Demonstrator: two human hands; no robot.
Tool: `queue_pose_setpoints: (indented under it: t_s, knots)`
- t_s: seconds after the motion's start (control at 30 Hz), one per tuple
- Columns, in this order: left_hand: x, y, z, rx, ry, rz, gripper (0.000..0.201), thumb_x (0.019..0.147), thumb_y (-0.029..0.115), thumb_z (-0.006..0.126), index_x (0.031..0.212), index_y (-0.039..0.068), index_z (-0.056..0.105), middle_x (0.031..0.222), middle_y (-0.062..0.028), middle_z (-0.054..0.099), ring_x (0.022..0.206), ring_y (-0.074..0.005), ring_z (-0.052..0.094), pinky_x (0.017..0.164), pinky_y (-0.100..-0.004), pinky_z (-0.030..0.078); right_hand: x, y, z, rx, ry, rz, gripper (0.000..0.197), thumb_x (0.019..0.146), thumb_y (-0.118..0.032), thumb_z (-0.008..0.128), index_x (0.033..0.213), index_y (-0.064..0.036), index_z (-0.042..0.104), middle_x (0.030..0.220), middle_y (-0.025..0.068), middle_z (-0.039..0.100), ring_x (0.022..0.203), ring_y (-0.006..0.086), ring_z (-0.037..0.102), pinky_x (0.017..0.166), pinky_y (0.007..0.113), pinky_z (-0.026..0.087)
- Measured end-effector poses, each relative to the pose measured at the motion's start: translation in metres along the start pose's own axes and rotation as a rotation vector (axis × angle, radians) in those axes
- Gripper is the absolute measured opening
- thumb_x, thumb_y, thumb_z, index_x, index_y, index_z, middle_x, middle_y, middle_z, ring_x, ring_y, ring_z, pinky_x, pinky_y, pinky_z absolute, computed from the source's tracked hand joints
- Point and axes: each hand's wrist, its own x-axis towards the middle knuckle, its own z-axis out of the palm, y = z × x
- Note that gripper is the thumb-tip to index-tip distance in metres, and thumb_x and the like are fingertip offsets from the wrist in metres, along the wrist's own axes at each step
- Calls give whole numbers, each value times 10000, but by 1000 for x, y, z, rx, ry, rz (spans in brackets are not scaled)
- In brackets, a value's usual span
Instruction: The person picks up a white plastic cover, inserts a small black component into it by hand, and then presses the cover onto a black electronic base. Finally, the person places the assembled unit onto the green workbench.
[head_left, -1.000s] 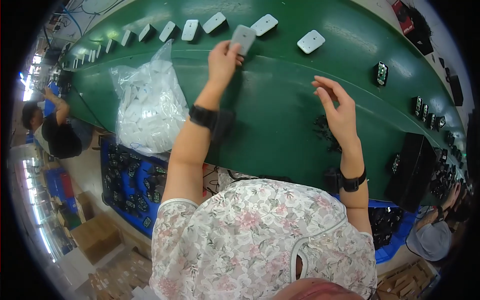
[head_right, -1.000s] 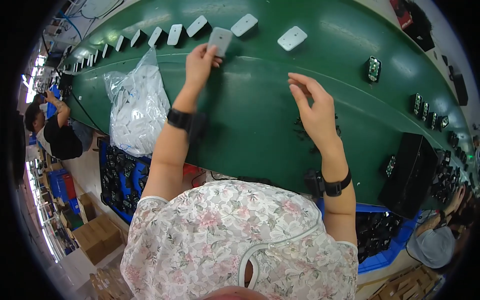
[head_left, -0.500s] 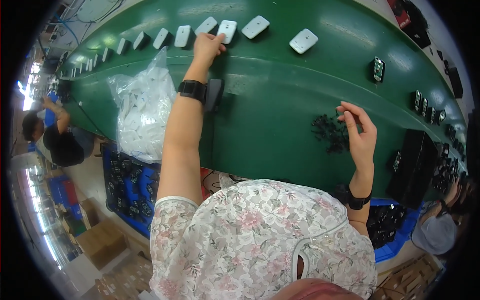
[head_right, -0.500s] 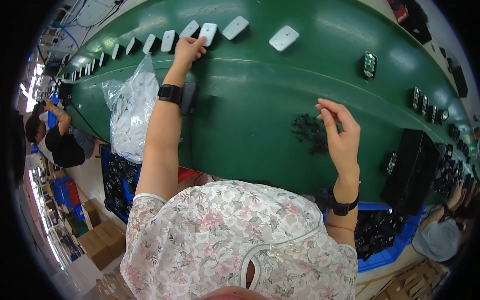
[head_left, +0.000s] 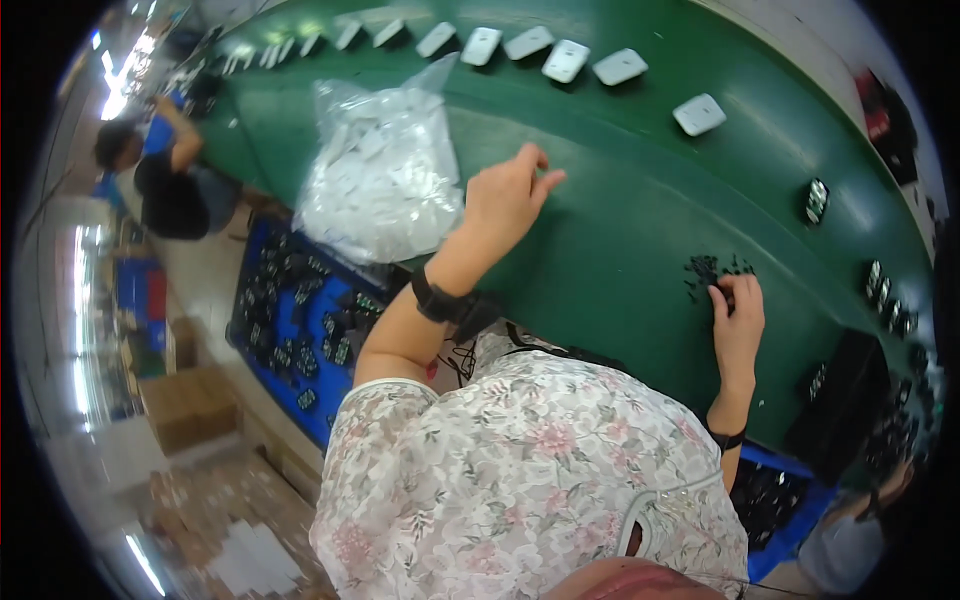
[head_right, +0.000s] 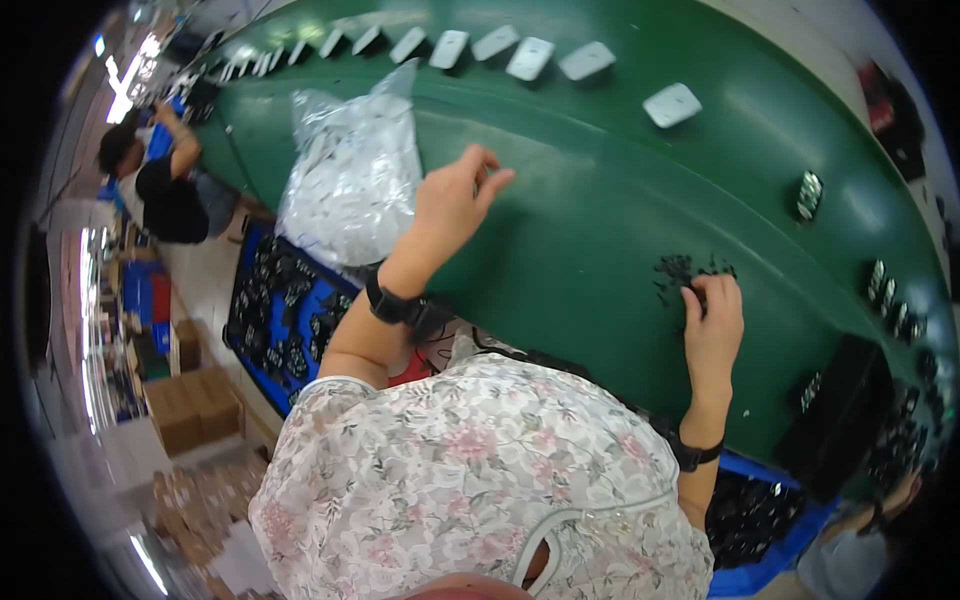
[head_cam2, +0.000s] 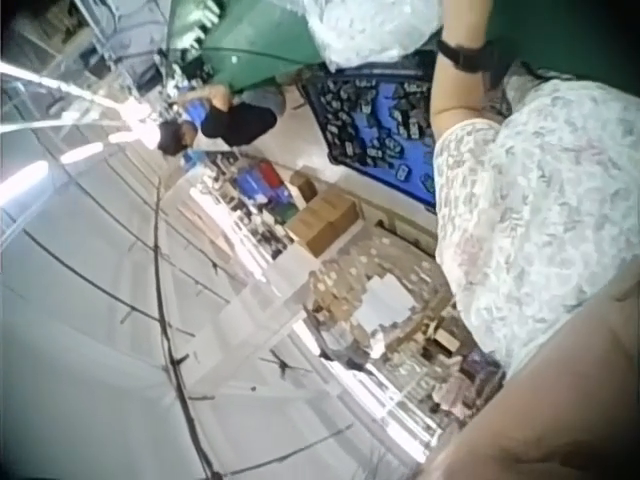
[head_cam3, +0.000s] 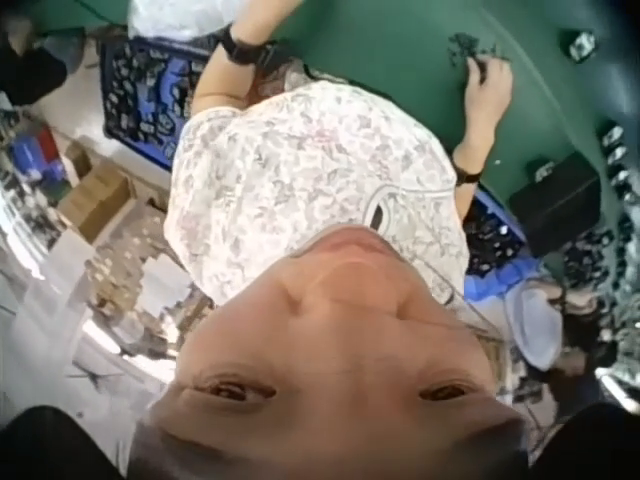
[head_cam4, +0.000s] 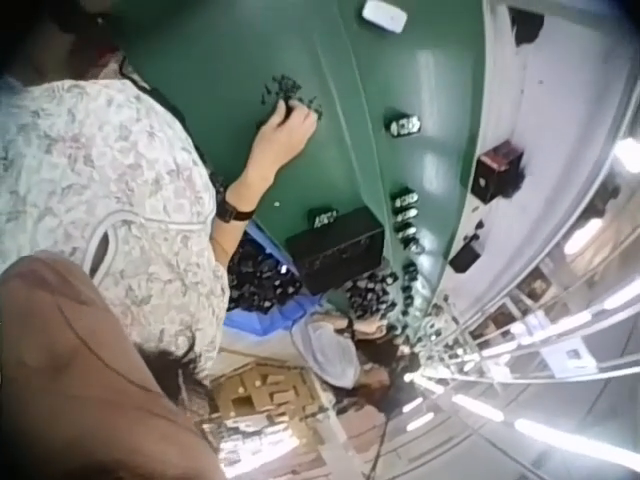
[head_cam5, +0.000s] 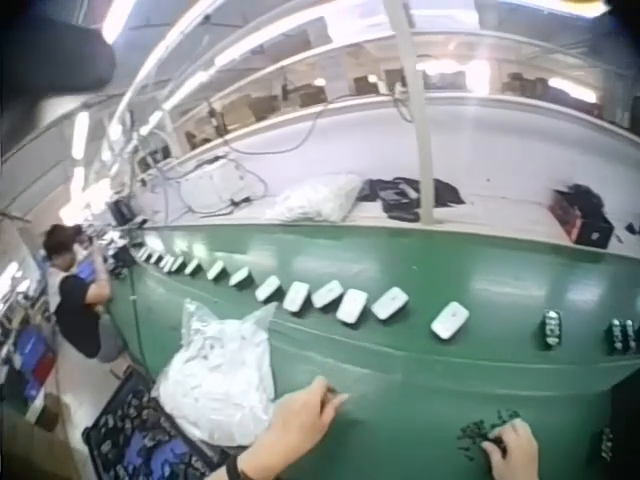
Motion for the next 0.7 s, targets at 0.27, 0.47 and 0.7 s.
queue_pose_setpoints:
  t_s: [0.27, 0.47, 0.7]
  knots:
    - [-45, -64, -71, 75, 348, -349, 162, 871, 202, 607, 883, 41, 597, 699, -120, 632, 623, -304, 619, 557, -374, 473, 5, -4, 4, -6, -24, 31, 84, 834, -13, 601, 892, 3, 542, 809, 89, 511, 672, 207, 498, 628, 293, 429]
    - [-25, -196, -94, 162, 558, -324, 217, 821, -4, 553, 1026, 15, 623, 865, -155, 663, 798, -290, 645, 696, -352, 504, 8, 3, 11, -47, -13, -86, 76, 841, -15, 594, 895, 2, 543, 803, 94, 511, 678, 215, 502, 635, 302, 433]
    - [1, -218, -70, 330, 170, -349, 229, 777, 53, 531, 958, 75, 670, 1004, -187, 629, 964, -352, 574, 838, -435, 457, 5, 2, 7, -55, -34, -65, 122, 817, 9, 599, 909, 2, 519, 826, 112, 493, 707, 240, 506, 658, 318, 435]
